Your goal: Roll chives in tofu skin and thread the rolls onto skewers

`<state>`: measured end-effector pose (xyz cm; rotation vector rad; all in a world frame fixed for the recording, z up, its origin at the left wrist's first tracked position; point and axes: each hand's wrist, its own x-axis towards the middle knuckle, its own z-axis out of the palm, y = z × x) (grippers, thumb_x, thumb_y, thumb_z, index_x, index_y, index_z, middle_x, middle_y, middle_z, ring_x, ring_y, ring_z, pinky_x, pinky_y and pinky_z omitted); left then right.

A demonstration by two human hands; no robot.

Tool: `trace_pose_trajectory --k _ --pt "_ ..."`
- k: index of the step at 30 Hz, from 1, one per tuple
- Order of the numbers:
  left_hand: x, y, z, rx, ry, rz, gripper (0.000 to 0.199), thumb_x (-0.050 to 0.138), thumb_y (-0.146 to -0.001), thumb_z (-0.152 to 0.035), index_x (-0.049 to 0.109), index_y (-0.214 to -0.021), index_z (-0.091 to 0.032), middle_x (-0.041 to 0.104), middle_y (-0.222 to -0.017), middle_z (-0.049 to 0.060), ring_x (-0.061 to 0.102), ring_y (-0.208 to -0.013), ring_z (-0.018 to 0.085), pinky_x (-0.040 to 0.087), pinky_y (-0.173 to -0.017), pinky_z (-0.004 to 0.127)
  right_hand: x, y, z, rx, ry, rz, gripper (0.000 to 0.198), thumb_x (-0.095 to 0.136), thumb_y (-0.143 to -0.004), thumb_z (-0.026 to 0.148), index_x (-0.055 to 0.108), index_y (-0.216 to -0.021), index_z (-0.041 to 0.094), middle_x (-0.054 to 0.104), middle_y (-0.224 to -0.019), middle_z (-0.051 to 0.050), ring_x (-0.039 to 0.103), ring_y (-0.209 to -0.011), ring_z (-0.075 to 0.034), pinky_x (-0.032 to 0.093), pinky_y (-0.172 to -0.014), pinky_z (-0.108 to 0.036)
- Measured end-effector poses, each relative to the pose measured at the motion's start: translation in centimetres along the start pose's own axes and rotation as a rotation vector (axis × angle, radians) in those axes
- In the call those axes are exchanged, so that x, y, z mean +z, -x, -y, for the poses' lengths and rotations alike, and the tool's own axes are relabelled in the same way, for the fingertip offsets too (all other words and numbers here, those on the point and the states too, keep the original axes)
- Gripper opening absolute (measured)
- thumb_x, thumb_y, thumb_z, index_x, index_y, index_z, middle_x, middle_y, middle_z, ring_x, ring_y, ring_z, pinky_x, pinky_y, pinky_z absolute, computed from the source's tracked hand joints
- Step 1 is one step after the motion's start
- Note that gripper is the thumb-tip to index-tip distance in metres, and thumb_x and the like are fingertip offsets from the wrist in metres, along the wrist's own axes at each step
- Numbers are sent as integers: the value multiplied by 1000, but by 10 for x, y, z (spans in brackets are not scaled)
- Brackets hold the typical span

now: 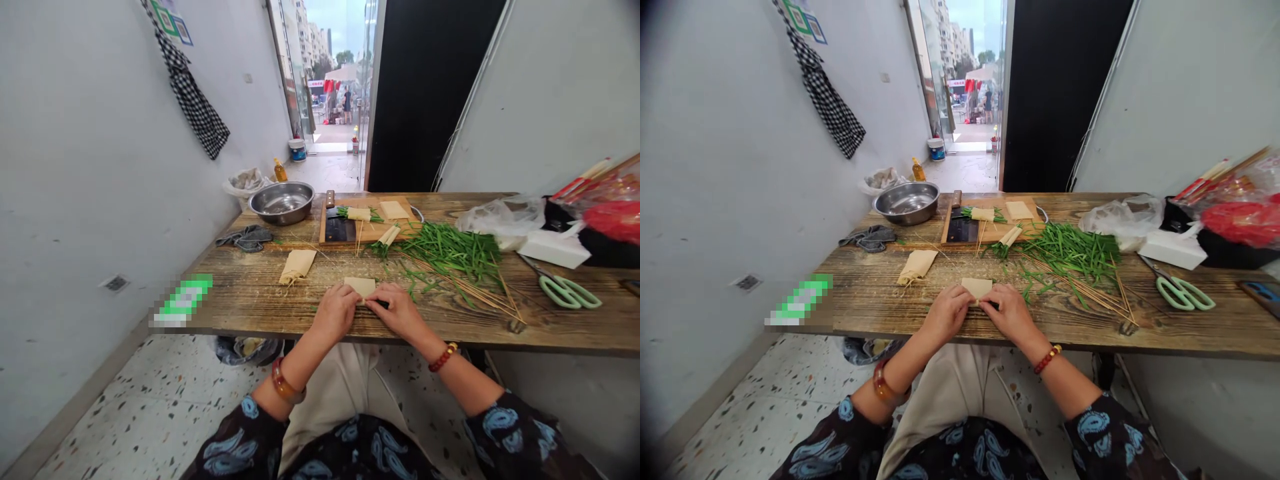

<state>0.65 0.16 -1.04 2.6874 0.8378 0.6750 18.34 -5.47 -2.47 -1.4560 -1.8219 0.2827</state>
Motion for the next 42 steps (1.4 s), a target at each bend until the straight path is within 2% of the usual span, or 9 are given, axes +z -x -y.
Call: trace_pose_trajectory --k 7,12,22,24,26,28,30,35,42 --pt "1 -1 8 -21 97 7 10 58 -82 -16 66 -88 -18 62 -91 5 56 -88 18 44 -79 32 1 0 -3 27 -18 3 11 63 -85 27 73 -82 23 67 -80 -4 58 -80 -19 42 -76 -33" --pt "-3 -7 8 -67 104 75 10 57 -84 -18 67 -86 -19 61 -91 4 56 -87 18 44 -79 32 -1 2 -2 34 -18 1 16 62 -85 27 71 -98 23 67 -82 -3 58 -80 -19 42 -75 -32" --pt "-3 -9 10 -83 86 42 8 62 -82 -23 69 -82 -21 61 -94 4 53 -93 20 42 -85 37 -6 3 13 -103 307 76 17 55 -90 32 69 -87 22 64 -86 -6 52 -85 -21 38 -74 -34" --pt "-6 -7 14 -69 109 2 9 66 -79 -24 70 -87 -22 62 -101 4 52 -98 21 42 -88 38 -5 2 14 -114 338 85 21 51 -93 31 68 -85 21 64 -84 -6 52 -83 -21 37 -74 -33" --pt "-12 -1 17 -71 122 -107 17 67 -78 -21 68 -95 -22 61 -106 4 52 -102 21 41 -91 39 -3 1 13 -120 343 90 22 49 -94 31 67 -85 22 63 -84 -6 51 -83 -21 36 -74 -33" --pt "-19 8 16 -92 99 -261 16 62 -82 -18 67 -97 -22 62 -103 5 53 -100 20 42 -91 39 -3 1 13 -120 342 94 22 49 -94 32 67 -86 22 64 -85 -6 51 -85 -21 36 -74 -33" --pt "-25 17 12 -50 39 -323 15 56 -87 -18 66 -95 -22 62 -97 5 53 -95 19 43 -87 37 -3 2 13 -119 345 98 21 50 -94 32 67 -86 22 64 -85 -6 51 -85 -21 36 -73 -33" --pt "-21 23 5 221 -72 -92 22 45 -92 -16 63 -103 -19 63 -101 7 52 -95 18 46 -87 34 -5 2 14 -111 354 98 21 50 -93 31 67 -85 22 65 -85 -6 51 -84 -22 35 -73 -34" --pt "-12 9 19 280 -139 -6 23 40 -95 -19 62 -100 -16 64 -98 8 55 -95 19 46 -88 35 -5 1 13 -118 364 98 22 51 -93 32 68 -85 22 65 -85 -6 52 -85 -21 34 -72 -34"
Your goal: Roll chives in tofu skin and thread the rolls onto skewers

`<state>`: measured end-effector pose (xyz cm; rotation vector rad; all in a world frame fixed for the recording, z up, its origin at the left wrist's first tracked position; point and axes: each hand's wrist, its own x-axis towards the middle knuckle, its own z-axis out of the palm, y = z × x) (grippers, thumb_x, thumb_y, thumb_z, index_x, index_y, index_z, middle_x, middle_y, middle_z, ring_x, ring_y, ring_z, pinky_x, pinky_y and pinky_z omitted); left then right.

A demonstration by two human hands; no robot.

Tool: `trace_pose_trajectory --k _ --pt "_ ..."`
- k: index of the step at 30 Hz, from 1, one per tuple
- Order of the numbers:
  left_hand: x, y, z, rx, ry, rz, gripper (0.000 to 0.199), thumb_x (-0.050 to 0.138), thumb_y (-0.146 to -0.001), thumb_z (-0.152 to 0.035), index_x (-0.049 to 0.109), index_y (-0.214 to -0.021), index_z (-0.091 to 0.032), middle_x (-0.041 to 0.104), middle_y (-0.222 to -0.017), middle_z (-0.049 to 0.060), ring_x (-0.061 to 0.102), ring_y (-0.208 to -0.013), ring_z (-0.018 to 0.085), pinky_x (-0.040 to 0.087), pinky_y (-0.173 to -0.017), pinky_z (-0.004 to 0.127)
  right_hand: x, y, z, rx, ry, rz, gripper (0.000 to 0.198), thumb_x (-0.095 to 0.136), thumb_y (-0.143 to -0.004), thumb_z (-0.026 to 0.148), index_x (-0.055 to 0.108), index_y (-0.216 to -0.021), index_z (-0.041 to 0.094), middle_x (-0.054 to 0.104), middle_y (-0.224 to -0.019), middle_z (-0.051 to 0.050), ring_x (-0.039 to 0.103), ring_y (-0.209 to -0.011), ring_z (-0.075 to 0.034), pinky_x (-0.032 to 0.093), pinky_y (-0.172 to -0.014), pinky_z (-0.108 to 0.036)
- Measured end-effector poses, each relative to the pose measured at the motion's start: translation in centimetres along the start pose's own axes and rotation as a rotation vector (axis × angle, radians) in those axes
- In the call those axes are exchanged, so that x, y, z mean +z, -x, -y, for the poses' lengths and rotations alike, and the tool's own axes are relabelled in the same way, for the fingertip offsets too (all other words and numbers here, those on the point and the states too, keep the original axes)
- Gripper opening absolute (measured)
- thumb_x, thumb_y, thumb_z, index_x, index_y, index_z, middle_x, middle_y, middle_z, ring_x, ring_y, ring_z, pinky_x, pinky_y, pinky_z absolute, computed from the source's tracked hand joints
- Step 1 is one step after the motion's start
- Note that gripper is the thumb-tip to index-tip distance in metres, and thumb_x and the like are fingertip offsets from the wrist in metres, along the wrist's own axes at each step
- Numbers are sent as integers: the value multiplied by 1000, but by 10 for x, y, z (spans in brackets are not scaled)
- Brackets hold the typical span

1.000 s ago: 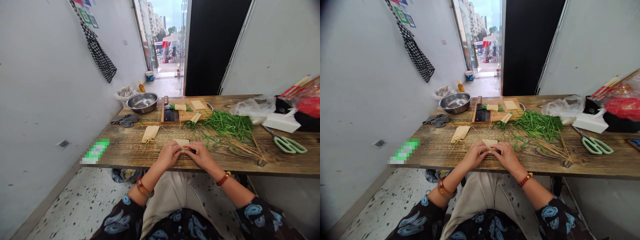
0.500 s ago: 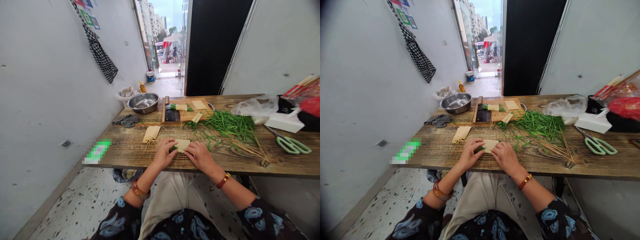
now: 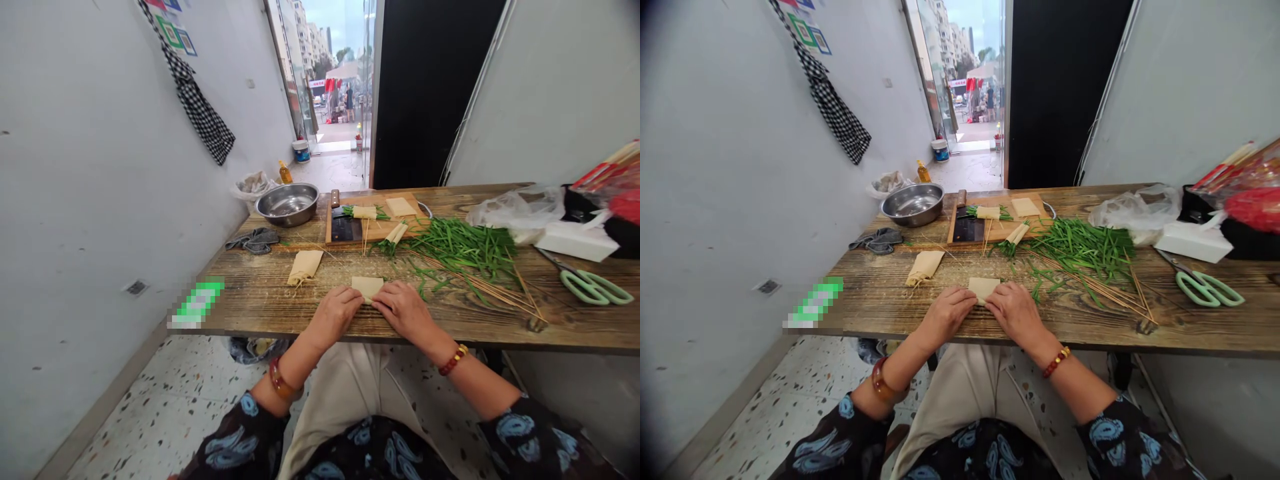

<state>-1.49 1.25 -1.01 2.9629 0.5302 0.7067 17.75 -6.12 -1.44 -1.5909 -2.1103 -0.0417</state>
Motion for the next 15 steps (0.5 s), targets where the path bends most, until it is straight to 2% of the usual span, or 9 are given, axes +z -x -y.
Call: trace_pose_trajectory --k 7,15 --pt "-1 -4 -1 -55 -53 43 22 41 -93 -20 63 -91 -17 62 -86 7 53 -84 19 46 -78 34 0 0 -1 19 -8 0 20 52 -93 32 69 -86 23 66 -86 -4 51 -86 -20 33 -73 -33" --pt "6 -4 -1 -222 211 -13 18 47 -91 -20 63 -82 -17 62 -85 6 55 -82 17 44 -77 31 2 0 -7 50 -167 -11 21 52 -93 30 70 -86 23 65 -85 -4 52 -84 -19 37 -75 -32"
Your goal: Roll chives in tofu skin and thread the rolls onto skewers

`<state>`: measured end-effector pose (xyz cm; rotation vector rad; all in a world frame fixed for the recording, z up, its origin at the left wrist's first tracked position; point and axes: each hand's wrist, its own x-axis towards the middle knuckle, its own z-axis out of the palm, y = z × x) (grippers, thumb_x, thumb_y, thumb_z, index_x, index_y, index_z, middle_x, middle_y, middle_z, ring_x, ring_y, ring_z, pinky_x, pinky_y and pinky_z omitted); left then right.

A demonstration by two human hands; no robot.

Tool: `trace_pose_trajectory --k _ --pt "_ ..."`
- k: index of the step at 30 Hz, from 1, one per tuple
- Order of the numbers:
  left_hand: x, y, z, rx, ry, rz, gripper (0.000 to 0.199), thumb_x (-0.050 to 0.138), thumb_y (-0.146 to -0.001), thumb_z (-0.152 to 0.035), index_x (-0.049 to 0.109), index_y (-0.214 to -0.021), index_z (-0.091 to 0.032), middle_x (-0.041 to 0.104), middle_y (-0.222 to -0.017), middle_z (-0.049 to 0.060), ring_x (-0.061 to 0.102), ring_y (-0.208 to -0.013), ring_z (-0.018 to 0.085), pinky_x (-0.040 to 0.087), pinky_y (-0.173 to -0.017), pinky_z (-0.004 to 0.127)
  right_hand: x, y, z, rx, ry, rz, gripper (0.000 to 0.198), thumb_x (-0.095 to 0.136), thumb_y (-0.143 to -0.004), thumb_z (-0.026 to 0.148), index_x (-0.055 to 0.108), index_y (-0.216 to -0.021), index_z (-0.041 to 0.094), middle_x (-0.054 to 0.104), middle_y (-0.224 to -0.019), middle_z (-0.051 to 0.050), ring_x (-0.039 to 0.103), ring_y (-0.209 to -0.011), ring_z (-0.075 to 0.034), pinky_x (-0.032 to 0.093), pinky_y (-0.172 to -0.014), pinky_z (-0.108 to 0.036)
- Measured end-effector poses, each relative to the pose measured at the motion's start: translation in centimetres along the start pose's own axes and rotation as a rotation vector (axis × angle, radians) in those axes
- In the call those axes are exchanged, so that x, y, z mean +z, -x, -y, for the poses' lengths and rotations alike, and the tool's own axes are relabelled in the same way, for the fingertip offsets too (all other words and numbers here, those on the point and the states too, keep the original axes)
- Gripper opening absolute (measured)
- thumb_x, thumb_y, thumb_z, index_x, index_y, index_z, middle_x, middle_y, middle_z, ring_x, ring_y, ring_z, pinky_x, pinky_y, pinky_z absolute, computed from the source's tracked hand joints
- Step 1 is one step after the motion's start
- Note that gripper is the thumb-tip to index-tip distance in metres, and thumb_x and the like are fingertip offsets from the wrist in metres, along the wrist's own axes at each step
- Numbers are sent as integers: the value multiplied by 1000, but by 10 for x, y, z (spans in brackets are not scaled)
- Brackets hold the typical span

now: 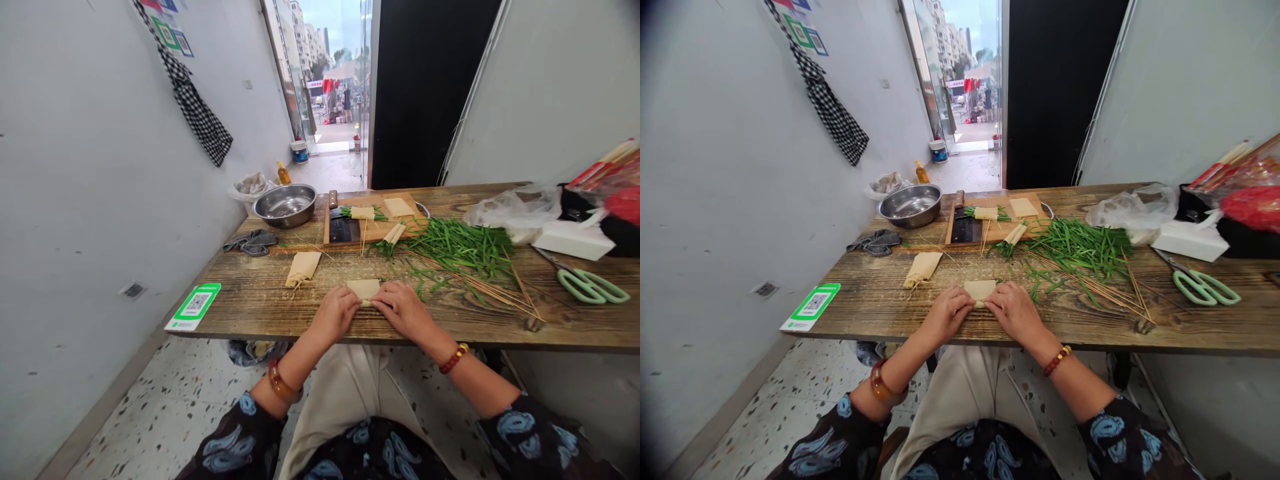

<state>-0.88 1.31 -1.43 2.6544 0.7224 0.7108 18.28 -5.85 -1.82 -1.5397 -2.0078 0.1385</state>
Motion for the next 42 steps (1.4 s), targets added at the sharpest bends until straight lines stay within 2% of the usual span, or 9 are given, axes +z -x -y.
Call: trace_pose_trajectory --k 7,15,23,27,31,36,39,42 --pt "2 -1 -9 -184 19 -30 15 52 -86 -16 64 -78 -16 59 -86 6 54 -85 18 42 -75 30 1 -10 -10 25 -152 46 22 54 -91 28 71 -79 21 66 -78 -4 54 -78 -18 39 -75 -32" --pt "-3 -4 -17 -244 -166 51 21 45 -92 -24 64 -83 -20 63 -90 5 50 -90 21 35 -76 34 5 -19 -20 52 -197 94 18 59 -86 28 72 -76 21 66 -72 -3 57 -74 -17 40 -75 -32" --pt "-10 -10 -18 -309 -59 92 15 49 -88 -22 63 -85 -21 65 -91 2 50 -92 20 34 -76 32 7 -22 -23 165 -296 138 11 62 -80 24 72 -84 21 69 -79 -2 60 -75 -17 42 -70 -29" --pt "-9 -9 -16 -330 2 60 11 52 -85 -19 63 -86 -22 65 -88 0 50 -90 19 35 -77 32 7 -26 -22 197 -306 159 8 61 -78 21 69 -76 19 67 -72 0 59 -71 -16 41 -67 -27" --pt "-7 -7 -16 -305 -36 72 18 48 -89 -22 64 -82 -21 65 -91 2 50 -91 20 34 -78 33 1 -25 -18 124 -178 156 13 61 -82 24 71 -75 21 68 -75 -1 57 -76 -17 38 -72 -29" --pt "-7 -3 -19 -222 -178 92 22 43 -93 -25 63 -85 -21 63 -91 5 49 -91 21 34 -77 35 -12 -13 -3 -84 124 44 19 54 -91 30 71 -84 25 66 -96 -5 50 -93 -22 33 -79 -36" --pt "-7 -1 -17 -177 -191 96 11 52 -88 -26 62 -87 -20 62 -93 5 48 -93 22 35 -77 36 -15 -6 0 -172 216 62 17 53 -91 30 70 -91 26 64 -99 -6 48 -95 -23 32 -78 -37" --pt "-7 0 -12 -180 -141 97 8 61 -83 -24 63 -90 -21 61 -97 4 48 -95 22 37 -78 34 -13 -4 -3 -187 201 78 15 55 -90 30 69 -94 25 63 -96 -7 48 -92 -23 34 -76 -36"
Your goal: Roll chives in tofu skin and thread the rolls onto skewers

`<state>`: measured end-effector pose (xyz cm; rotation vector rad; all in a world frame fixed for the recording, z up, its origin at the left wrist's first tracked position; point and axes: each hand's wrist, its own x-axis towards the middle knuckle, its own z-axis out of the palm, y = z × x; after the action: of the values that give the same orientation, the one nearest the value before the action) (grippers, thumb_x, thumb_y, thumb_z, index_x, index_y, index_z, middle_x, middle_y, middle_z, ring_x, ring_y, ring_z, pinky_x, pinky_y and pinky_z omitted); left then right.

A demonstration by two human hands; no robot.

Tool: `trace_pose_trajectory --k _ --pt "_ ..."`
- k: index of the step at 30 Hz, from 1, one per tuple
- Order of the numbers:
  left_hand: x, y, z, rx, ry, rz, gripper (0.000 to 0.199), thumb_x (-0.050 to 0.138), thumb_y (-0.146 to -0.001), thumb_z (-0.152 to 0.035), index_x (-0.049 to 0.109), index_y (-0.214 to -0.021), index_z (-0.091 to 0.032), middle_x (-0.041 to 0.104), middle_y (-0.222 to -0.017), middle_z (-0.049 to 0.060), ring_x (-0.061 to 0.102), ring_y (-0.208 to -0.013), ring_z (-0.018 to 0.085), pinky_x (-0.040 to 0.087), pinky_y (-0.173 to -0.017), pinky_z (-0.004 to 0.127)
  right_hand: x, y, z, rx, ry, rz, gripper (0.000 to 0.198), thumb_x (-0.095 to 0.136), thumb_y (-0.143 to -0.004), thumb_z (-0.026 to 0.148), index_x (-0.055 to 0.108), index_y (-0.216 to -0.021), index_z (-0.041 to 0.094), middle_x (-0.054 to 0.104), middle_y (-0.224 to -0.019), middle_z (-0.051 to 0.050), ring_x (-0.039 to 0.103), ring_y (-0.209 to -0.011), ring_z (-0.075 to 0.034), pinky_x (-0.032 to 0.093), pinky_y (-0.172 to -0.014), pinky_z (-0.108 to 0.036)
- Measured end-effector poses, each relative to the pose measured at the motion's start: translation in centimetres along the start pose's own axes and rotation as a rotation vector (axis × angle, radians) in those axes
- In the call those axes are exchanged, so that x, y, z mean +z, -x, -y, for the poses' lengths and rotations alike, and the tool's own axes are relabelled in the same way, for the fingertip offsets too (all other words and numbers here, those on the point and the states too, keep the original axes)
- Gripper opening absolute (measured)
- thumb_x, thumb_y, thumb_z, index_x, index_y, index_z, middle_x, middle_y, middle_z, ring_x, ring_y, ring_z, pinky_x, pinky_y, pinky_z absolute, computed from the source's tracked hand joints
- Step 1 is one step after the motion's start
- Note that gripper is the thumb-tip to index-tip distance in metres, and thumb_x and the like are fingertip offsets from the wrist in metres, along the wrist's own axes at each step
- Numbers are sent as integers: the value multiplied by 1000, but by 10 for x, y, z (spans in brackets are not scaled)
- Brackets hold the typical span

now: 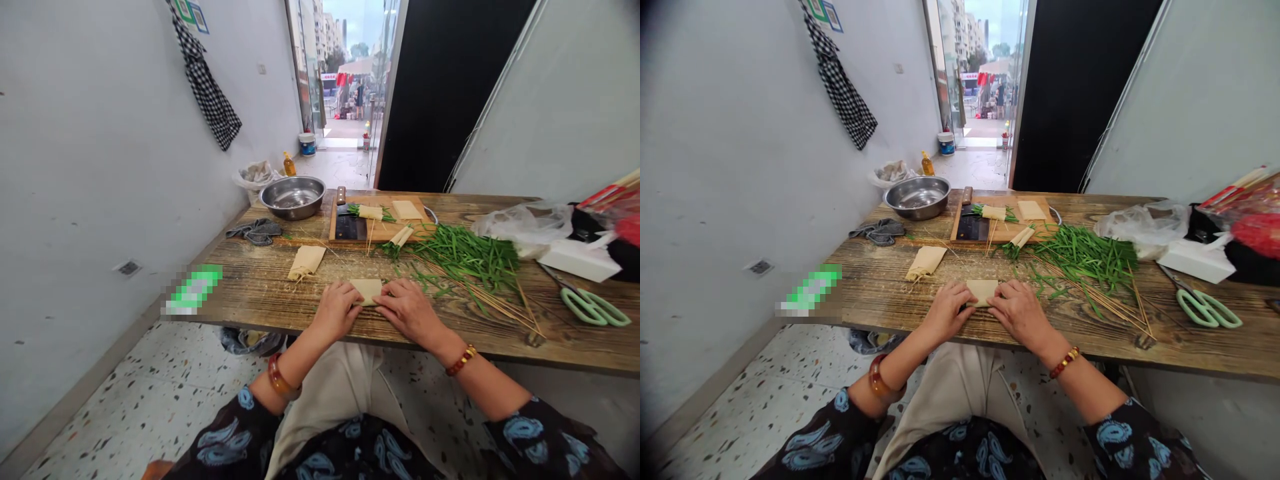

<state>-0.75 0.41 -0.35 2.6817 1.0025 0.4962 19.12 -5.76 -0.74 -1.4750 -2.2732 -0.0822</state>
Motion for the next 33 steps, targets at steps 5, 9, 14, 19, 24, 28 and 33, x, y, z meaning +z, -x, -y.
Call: trace_pose_trajectory --k 5,9,14,19,24,28,33 --pt "0 -4 3 -1 24 4 13 54 -88 -22 67 -88 -20 60 -95 6 50 -93 20 38 -78 33 6 -3 -2 29 -11 -1 21 49 -94 28 69 -90 22 65 -91 -8 50 -89 -22 36 -76 -35" --pt "1 -6 4 23 8 6 22 48 -92 -25 69 -89 -19 60 -90 6 50 -90 20 38 -78 33 7 -4 -3 48 -25 14 24 47 -95 30 69 -92 21 66 -92 -8 51 -89 -22 36 -76 -35" --pt "1 -5 5 51 -13 -9 25 43 -94 -26 67 -93 -20 61 -89 7 50 -89 20 38 -77 33 6 -9 -7 97 -92 24 23 50 -94 31 71 -90 22 67 -90 -7 53 -88 -21 37 -75 -34" --pt "0 -7 5 17 8 -14 22 42 -94 -25 63 -88 -19 61 -88 6 51 -89 20 38 -76 32 7 -13 -13 130 -213 41 21 54 -91 33 72 -87 24 67 -84 -5 54 -84 -20 38 -75 -33" --pt "1 -11 6 3 3 -1 21 44 -93 -25 62 -83 -19 60 -87 5 50 -88 20 37 -77 33 11 -13 -16 183 -274 7 20 53 -91 33 71 -91 25 69 -84 -4 56 -82 -19 39 -75 -33" --pt "2 -12 6 -18 3 -19 20 46 -92 -25 62 -83 -20 58 -90 5 50 -89 20 37 -77 33 10 -15 -16 180 -275 13 20 54 -90 32 72 -85 24 67 -79 -4 56 -81 -19 39 -75 -33" --pt "0 -16 7 -10 9 -14 19 47 -90 -23 63 -80 -19 57 -88 5 48 -88 20 38 -79 33 12 -18 -18 195 -324 5 18 56 -89 29 72 -82 23 67 -80 -4 56 -81 -19 39 -76 -33"
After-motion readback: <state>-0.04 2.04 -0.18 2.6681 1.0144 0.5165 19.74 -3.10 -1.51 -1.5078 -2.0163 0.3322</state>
